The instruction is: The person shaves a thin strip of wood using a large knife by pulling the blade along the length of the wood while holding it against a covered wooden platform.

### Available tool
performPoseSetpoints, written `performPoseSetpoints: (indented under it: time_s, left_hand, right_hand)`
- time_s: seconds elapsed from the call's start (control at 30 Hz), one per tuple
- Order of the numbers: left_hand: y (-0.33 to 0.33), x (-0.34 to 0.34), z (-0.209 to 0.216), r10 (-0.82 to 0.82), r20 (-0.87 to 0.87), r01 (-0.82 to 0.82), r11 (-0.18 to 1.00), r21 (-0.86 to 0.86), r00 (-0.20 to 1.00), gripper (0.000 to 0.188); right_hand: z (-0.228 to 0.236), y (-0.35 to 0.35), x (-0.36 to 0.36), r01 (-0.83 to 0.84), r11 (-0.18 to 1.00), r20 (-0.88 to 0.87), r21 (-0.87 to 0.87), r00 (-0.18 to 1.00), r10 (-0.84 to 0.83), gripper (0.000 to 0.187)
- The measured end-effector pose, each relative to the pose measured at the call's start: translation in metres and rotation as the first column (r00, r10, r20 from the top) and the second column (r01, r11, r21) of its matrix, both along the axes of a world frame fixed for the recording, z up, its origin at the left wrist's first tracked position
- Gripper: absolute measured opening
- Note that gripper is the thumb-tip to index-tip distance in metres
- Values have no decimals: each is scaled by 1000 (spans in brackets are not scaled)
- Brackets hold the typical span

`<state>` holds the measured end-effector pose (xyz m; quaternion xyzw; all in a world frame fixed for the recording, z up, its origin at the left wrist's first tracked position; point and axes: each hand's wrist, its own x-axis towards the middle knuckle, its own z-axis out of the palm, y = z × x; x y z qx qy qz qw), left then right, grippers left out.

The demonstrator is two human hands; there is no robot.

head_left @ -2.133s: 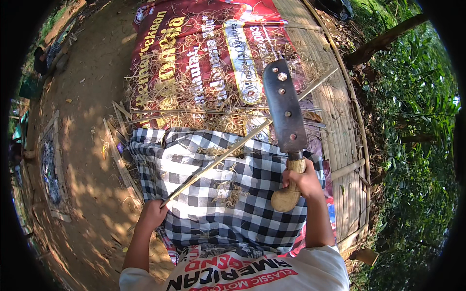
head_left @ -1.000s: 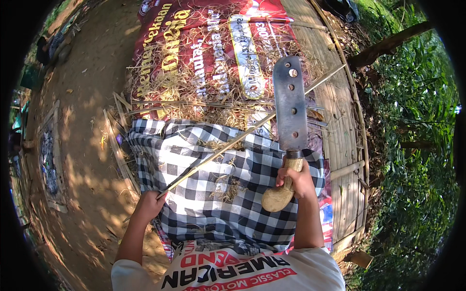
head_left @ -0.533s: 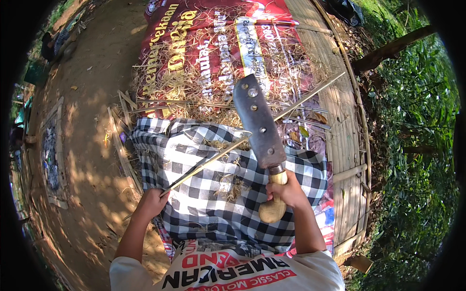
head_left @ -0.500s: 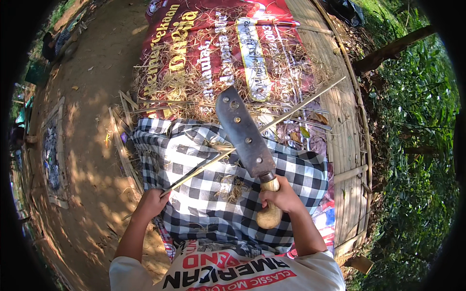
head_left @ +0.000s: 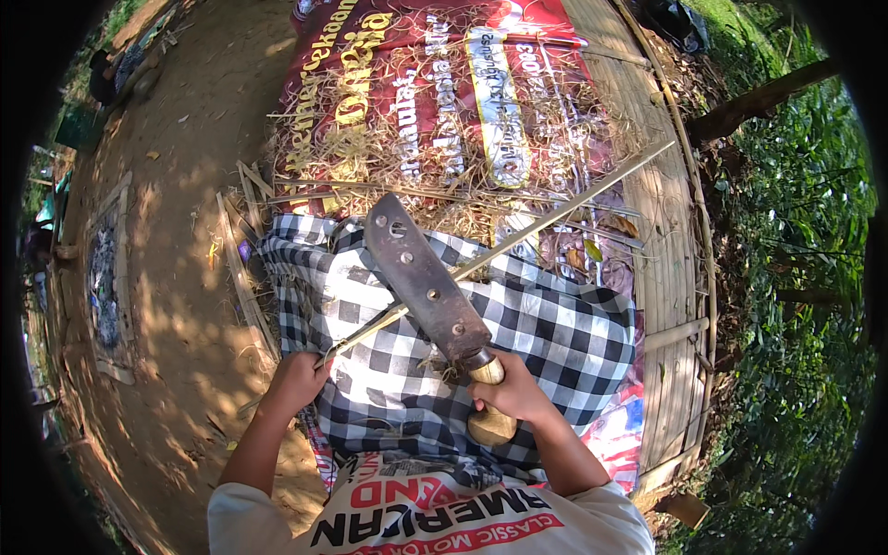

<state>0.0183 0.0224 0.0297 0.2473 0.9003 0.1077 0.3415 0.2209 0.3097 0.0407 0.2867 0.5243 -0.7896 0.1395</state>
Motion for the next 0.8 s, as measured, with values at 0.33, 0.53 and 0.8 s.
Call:
performPoseSetpoints:
  time_s: [0.33,0.53,0.8]
  left_hand:
    - [-12,30,-28,61,-293,-48,997,53,954,28]
    - [-7,29,-21,40,-330,-18,997,68,943,22]
    - [-18,36,-37,128,-338,-75,983,165,933,24]
  right_hand:
    - [-8,42,-2,417,903,-26,103,909,-417,16]
    - [-13,-17,-6,227,974,-16,-15,974,-227,19]
    - [0,31,-7,280,944,-126,176,957,-260,19]
